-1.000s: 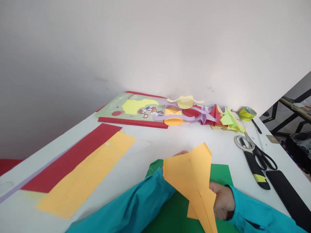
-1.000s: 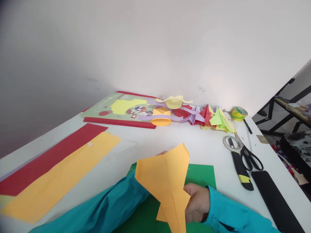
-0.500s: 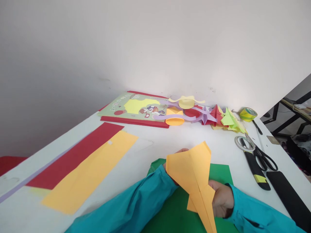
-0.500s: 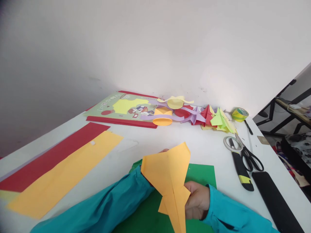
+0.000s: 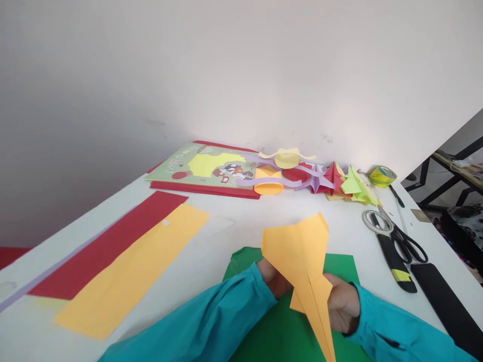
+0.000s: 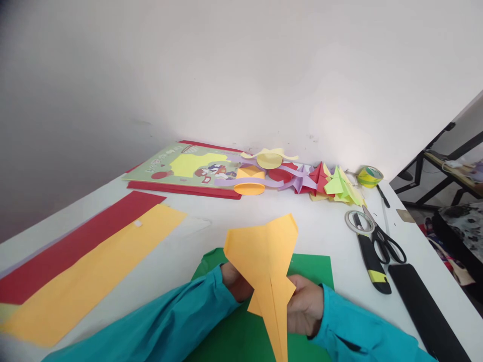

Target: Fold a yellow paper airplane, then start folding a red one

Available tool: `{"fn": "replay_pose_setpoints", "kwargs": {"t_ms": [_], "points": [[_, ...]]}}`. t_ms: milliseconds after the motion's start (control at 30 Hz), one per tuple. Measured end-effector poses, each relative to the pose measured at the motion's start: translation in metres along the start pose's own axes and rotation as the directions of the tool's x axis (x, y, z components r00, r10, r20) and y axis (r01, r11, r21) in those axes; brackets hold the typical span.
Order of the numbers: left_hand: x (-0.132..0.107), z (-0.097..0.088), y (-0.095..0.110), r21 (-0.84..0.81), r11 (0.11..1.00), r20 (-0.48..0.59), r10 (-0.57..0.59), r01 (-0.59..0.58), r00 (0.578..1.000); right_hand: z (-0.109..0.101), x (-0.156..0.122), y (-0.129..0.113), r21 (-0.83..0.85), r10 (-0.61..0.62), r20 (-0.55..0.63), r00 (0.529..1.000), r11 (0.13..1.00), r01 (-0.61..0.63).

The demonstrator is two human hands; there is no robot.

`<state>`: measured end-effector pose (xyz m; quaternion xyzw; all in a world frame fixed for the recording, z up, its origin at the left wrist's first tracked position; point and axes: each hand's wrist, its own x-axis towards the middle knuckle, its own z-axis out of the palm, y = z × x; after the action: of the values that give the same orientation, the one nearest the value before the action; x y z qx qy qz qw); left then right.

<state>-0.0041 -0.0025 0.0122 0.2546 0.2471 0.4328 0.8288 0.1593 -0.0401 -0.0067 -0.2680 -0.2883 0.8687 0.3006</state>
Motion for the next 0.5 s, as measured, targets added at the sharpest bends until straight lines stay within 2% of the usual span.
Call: {"fn": "replay_pose_setpoints", "kwargs": {"t_ms": [200, 333, 500], "points": [[-0.0011, -0.0059, -0.0038, -0.066, 0.995, 0.171, -0.067, 0.079, 0.983, 0.0012, 0.0016, -0.0030, 0.039, 0.016, -0.004, 1.000, 0.999, -0.016], [-0.0011, -0.0037, -0.0043, -0.033, 0.998, 0.128, -0.046, 0.051, 0.991, 0.0041, 0.0011, -0.0077, 0.068, 0.049, -0.022, 0.999, 0.997, -0.048], [-0.0011, -0.0011, -0.0036, 0.027, 1.000, 0.079, 0.001, -0.004, 0.997, 0.0042, 0.0014, -0.0076, 0.101, 0.033, -0.041, 0.999, 0.994, -0.029]]}}
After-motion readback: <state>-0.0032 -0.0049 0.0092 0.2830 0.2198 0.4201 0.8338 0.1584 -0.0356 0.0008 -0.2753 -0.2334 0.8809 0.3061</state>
